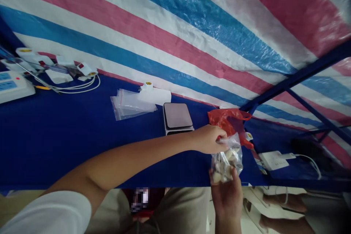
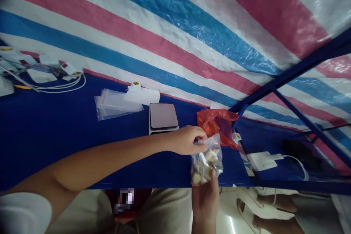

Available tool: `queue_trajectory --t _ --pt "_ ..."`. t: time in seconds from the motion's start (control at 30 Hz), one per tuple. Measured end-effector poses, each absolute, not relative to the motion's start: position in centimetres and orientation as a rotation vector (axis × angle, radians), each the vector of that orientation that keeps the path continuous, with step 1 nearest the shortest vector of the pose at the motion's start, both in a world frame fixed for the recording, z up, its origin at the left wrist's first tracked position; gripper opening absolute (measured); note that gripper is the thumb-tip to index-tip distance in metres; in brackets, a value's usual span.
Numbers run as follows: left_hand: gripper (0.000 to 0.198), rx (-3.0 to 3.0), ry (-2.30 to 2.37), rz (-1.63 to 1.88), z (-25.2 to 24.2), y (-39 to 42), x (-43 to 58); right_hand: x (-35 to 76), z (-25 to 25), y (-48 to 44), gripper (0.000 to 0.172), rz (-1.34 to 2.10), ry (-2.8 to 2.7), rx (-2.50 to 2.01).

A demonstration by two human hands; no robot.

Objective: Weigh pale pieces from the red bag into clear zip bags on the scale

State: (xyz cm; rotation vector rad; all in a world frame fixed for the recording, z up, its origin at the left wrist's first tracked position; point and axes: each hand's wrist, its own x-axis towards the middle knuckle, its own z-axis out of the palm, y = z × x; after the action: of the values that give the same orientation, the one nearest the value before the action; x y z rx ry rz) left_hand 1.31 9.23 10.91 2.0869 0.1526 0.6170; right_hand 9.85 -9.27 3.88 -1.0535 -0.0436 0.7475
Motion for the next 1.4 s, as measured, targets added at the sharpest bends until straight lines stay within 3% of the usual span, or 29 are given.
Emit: queue_trajectory --t 0.43,0.63,0.8,0.97,1.1,1.17,1.4 --pt "0.021 2.124 0.126 0.881 13.5 7.5 -0.9 6.5 4.6 -6.5 0.068 0.958 -0.142 -0.874" --pt "0.029 1.941 0.223 0.825 13.8 6.1 -1.1 5.5 5.4 -6.6 0.065 0.905 -0.215 -0.744" --pt "0.015 1.487 0.142 0.496 13.6 5.5 -0.7 5.4 5.2 -7.2 0.058 0.818 -0.233 -0.734" --pt "0.008 1.746 0.232 0.538 13.6 5.9 -0.8 6.8 5.3 -8.3 0.071 0.816 -0.166 -0.746" --pt "0.004 2.031 0.270 0.592 13.5 7.0 -1.1 8.2 4.8 -9.1 0.042 0.810 -0.105 -0.870" --pt "0.013 2.122 0.296 0.630 13.2 7.4 -1.2 8.7 4.5 -9.4 0.031 0.816 -0.102 -0.907" --pt "0.018 2.200 0.306 0.638 11.8 8.1 -0.9 10.1 5.0 -10.3 0.056 0.790 -0.093 -0.973"
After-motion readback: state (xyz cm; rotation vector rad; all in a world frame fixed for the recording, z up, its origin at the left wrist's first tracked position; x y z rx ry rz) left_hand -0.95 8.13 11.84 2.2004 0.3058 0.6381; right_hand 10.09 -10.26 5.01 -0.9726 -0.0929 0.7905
